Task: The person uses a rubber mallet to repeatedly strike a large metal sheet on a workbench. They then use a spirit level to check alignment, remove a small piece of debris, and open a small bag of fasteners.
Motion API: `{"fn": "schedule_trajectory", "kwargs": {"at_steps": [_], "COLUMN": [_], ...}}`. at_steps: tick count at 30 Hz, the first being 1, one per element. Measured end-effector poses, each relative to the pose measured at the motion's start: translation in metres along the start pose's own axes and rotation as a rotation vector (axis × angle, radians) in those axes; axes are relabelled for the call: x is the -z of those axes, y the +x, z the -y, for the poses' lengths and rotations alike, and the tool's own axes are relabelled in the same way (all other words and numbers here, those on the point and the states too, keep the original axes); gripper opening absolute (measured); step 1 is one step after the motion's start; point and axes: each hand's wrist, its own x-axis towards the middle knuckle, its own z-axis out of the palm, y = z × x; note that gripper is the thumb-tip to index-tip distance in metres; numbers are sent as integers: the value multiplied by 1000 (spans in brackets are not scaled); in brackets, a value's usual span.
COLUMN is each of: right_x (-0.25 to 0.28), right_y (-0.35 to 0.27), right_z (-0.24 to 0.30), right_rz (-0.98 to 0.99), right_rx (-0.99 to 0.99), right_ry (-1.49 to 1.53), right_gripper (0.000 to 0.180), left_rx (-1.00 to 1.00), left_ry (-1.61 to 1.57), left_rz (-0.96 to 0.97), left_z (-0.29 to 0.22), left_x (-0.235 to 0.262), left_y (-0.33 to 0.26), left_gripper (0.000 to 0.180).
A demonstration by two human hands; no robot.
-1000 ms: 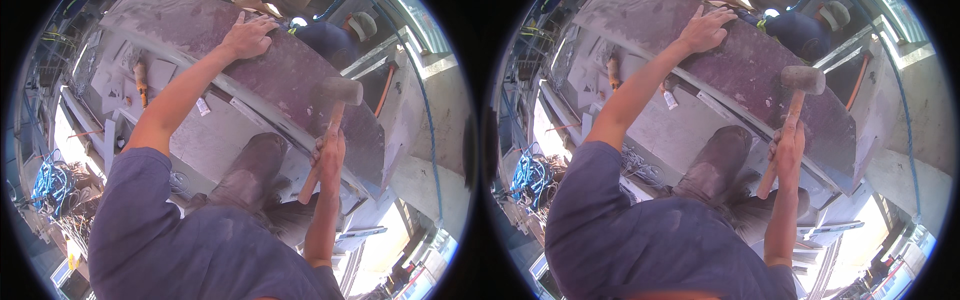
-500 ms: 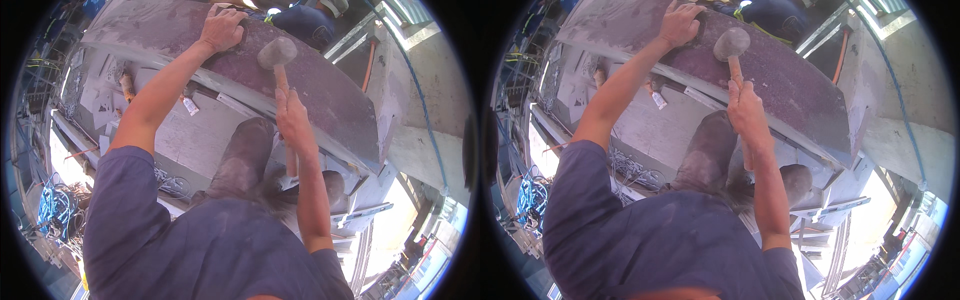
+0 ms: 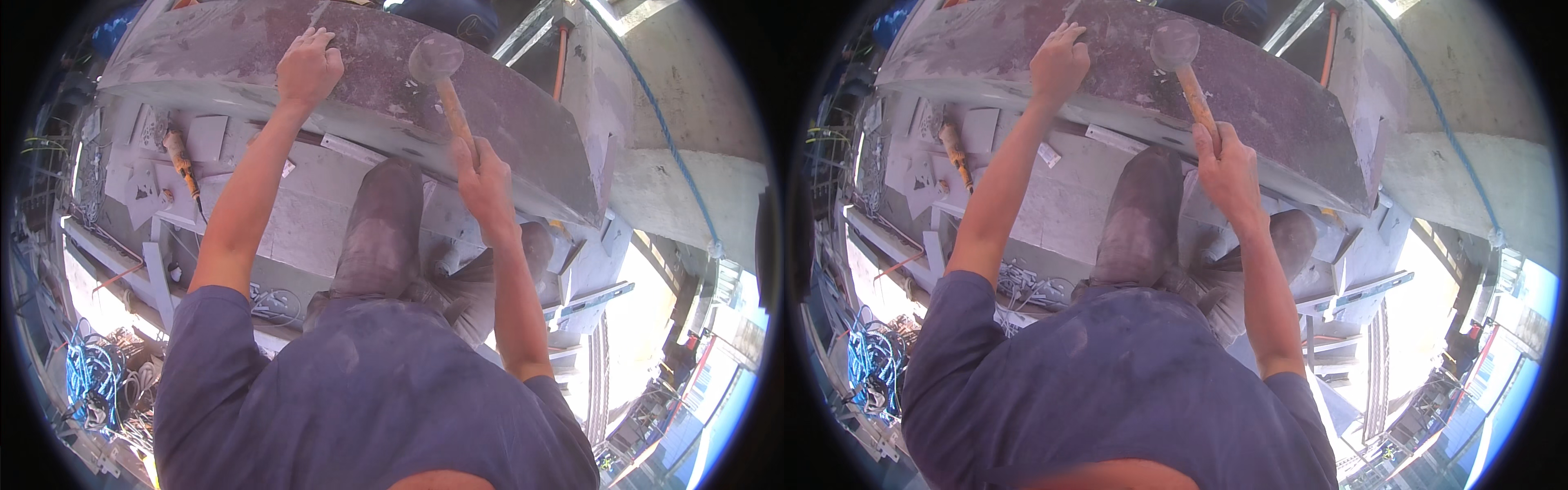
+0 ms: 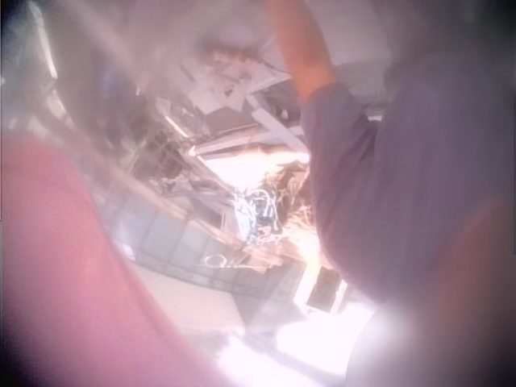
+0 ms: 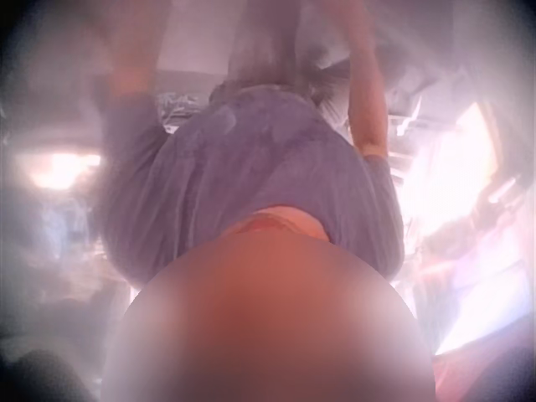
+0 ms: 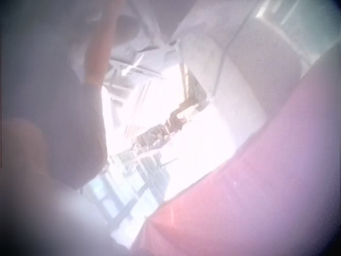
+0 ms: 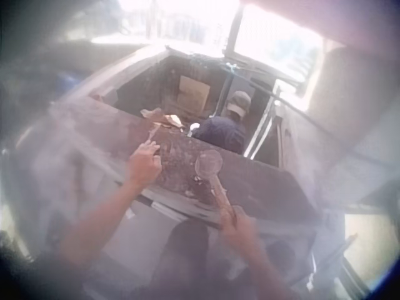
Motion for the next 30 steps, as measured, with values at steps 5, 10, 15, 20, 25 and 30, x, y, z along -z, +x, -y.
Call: {"fn": "schedule_trajectory", "kwargs": {"at_steps": [5,10,15,20,25,30], "right_x": [13,-29,-2,10,-28,3], "right_y": [-4,13,36,20,12,9], "right_z": [57,29,70,73,1,70], "right_rz": [-205,-149,-63,-63,146,-19], "right_rx": [206,229,-25,153,49,57], "right_ry": [310,101,183,487,54,440], "right_gripper": [33,30,29,32,31,29], "left_rx": [-65,-96,-97,-104,-114,-94], "left_ry": [12,-11,20,17,-5,43], "left_rz": [-68,-88,-74,-88,-122,-95], "left_z": [13,2,9,10,1,7], "left_x": [0,-1,3,2,-2,4], "left_y": [-2,3,-2,3,7,-2], "left_gripper": [44,42,43,40,41,39]}}
